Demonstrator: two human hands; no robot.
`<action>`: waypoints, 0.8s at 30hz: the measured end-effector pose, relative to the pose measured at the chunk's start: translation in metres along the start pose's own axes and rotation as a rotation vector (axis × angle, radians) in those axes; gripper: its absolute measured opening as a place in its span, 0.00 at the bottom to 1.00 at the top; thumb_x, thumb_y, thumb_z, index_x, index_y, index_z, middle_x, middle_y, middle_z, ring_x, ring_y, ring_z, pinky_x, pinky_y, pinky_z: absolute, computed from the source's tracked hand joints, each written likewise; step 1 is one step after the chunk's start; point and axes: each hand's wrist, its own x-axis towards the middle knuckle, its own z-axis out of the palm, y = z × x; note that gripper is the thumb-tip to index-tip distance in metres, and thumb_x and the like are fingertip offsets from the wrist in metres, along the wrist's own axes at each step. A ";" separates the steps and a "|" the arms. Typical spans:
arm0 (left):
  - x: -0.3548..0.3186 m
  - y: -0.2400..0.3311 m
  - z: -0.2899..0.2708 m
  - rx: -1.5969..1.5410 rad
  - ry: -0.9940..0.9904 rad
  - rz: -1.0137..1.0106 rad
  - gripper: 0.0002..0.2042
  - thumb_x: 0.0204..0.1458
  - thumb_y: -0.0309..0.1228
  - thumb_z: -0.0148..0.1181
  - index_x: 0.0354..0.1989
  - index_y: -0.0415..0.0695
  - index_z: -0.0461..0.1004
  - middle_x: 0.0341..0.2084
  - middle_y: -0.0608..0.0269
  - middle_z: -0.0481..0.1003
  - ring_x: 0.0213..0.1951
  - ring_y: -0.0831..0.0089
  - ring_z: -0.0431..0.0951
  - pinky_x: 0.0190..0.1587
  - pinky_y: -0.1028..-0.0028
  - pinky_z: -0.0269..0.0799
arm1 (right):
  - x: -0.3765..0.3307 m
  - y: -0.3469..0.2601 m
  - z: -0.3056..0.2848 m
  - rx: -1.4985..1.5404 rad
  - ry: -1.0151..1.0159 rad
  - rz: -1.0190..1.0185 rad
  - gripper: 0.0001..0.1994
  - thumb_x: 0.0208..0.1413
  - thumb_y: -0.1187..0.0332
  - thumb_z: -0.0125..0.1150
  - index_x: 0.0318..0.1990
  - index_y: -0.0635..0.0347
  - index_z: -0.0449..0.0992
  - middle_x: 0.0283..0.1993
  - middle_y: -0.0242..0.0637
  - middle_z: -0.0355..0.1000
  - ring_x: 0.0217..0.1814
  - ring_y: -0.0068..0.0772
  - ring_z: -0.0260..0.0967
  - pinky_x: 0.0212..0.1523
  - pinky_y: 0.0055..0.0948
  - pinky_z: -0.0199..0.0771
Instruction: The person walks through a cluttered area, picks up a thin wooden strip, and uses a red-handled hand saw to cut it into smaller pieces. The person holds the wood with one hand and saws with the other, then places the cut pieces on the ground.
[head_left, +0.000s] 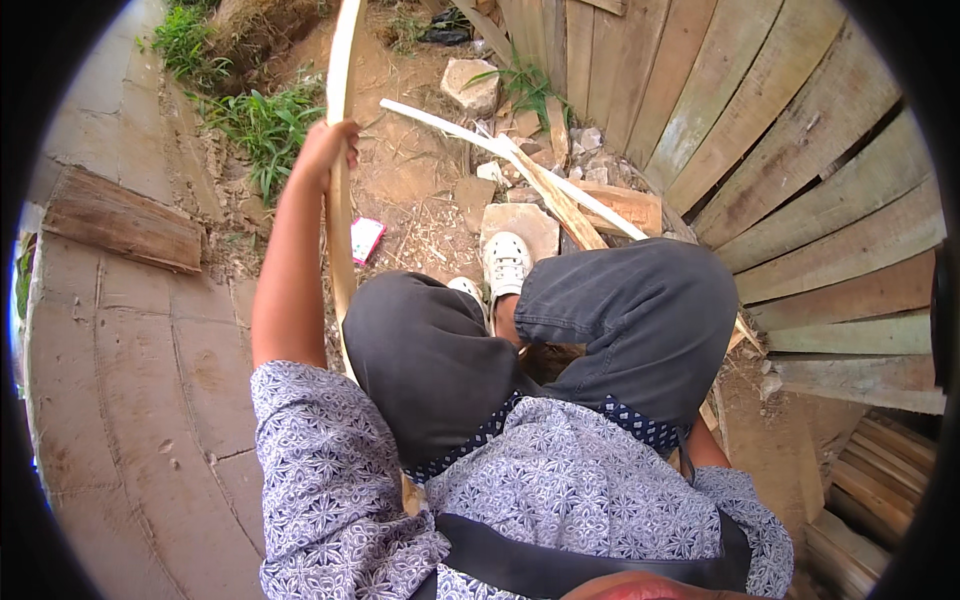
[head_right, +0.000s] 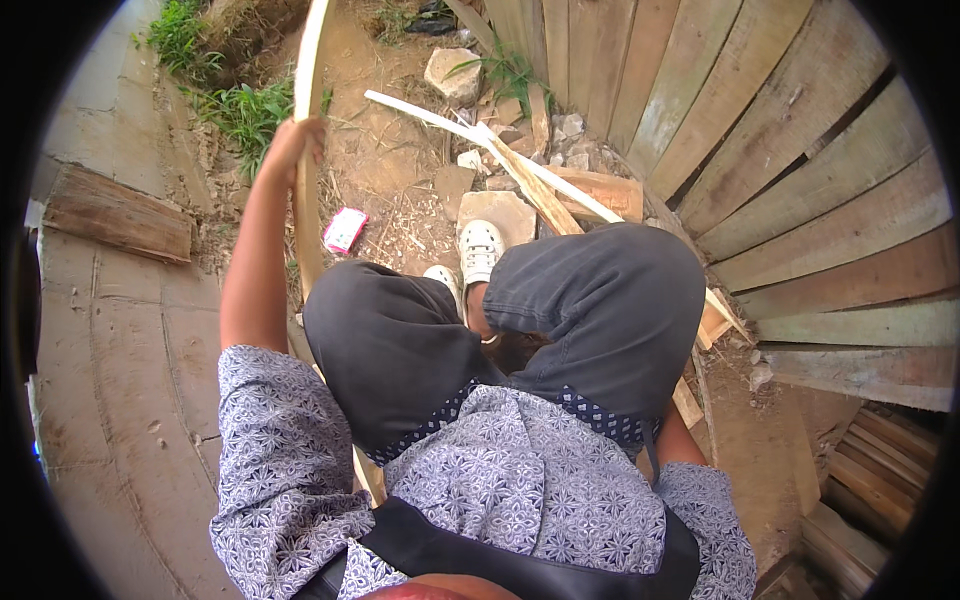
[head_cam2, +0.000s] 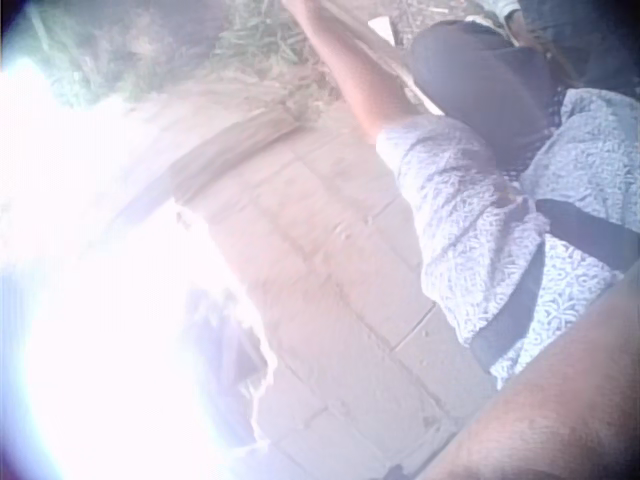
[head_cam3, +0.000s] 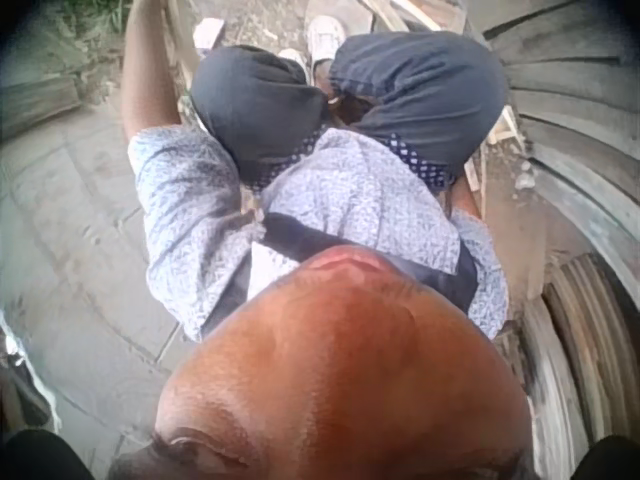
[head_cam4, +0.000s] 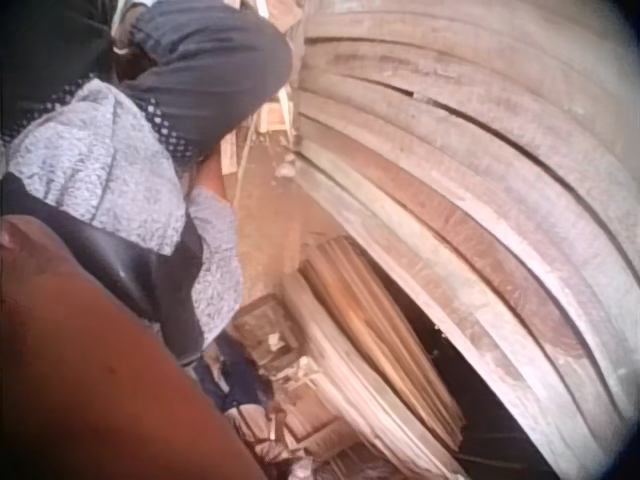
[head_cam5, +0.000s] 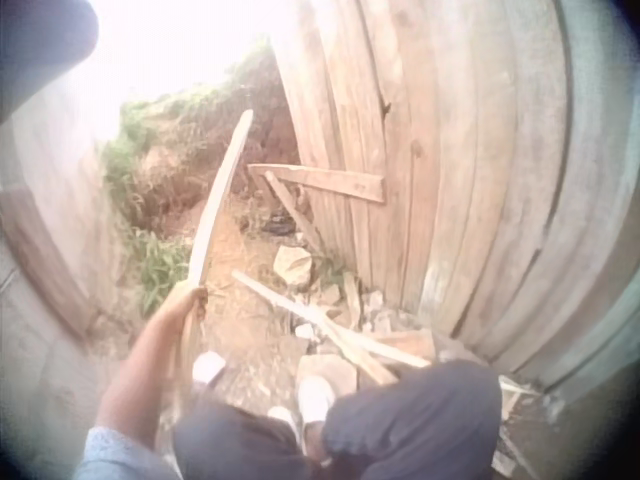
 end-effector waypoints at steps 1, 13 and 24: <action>-0.001 -0.019 0.008 -0.028 -0.024 -0.017 0.09 0.51 0.27 0.59 0.35 0.38 0.66 0.22 0.63 0.69 0.16 0.75 0.68 0.19 0.72 0.69 | 0.033 0.008 0.008 -0.189 -0.141 -0.323 0.18 0.65 0.60 0.53 0.51 0.67 0.74 0.46 0.47 0.76 0.42 0.45 0.73 0.44 0.42 0.73; -0.036 -0.232 0.063 -0.078 -0.215 -0.417 0.06 0.51 0.28 0.59 0.33 0.40 0.70 0.20 0.62 0.71 0.18 0.74 0.70 0.21 0.71 0.68 | 0.161 0.066 0.093 -0.198 -0.630 -1.714 0.18 0.65 0.60 0.51 0.49 0.67 0.75 0.45 0.48 0.76 0.41 0.47 0.73 0.45 0.44 0.72; -0.133 -0.322 0.093 -0.071 -0.312 -0.599 0.08 0.51 0.29 0.62 0.36 0.38 0.73 0.23 0.61 0.74 0.22 0.74 0.73 0.26 0.73 0.70 | 0.153 0.077 0.085 -0.114 -0.729 -1.729 0.17 0.66 0.60 0.50 0.49 0.67 0.75 0.45 0.48 0.75 0.42 0.48 0.72 0.46 0.44 0.71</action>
